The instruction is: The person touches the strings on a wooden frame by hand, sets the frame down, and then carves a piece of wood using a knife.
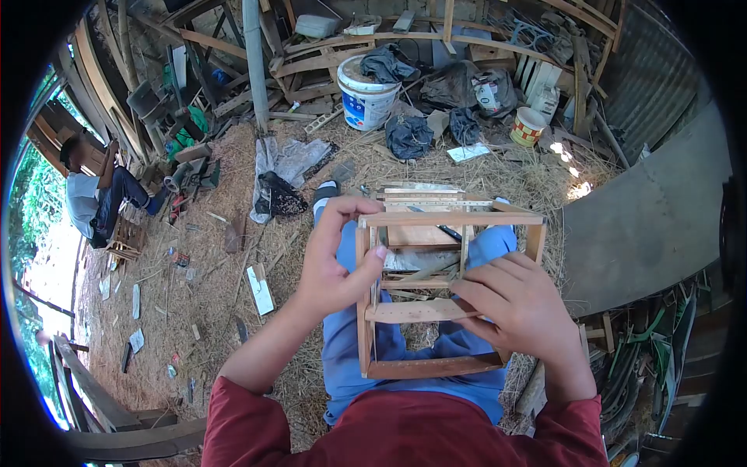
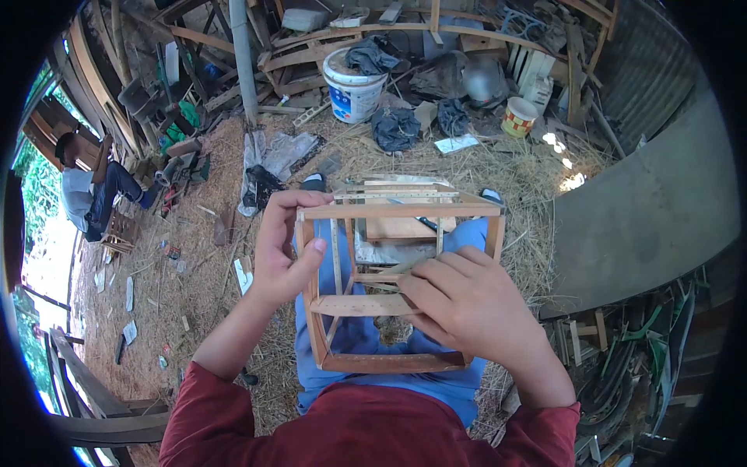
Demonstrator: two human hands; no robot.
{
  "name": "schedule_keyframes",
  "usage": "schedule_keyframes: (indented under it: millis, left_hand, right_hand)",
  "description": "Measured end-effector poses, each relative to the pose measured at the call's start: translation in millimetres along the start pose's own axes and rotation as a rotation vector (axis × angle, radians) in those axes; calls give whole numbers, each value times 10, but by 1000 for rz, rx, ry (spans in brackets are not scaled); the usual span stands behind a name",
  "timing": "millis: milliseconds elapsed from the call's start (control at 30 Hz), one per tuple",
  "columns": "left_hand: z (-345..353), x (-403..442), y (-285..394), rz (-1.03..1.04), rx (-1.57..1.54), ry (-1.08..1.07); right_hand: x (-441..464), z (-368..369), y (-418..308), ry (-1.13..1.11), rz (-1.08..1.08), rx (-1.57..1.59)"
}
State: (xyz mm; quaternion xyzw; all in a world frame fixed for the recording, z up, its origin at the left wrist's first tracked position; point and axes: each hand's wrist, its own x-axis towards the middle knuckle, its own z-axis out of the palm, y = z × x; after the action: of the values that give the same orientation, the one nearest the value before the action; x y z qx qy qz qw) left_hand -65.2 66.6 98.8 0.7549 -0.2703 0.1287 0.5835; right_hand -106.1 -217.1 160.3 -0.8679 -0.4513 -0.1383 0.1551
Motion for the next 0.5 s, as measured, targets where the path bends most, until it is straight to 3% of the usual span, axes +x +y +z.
schedule_keyframes:
  millis: [67, 200, 267, 400, 500]
  left_hand:
    - [111, -55, -11, 119, -189, 149]
    - [148, -224, -24, 221, -132, 106]
    - [217, -284, -109, 377, -179, 178]
    - [364, -351, -112, 346, -300, 388]
    - [362, -414, -117, 324, -275, 389]
  right_hand:
    - [37, -64, -45, 11, -36, 46]
    - [42, -62, -154, -13, -13, 164]
    - [35, -68, -168, -19, 29, 173]
    - [16, -1, -176, -3, 93, 211]
    - [43, -1, -217, 52, 76, 223]
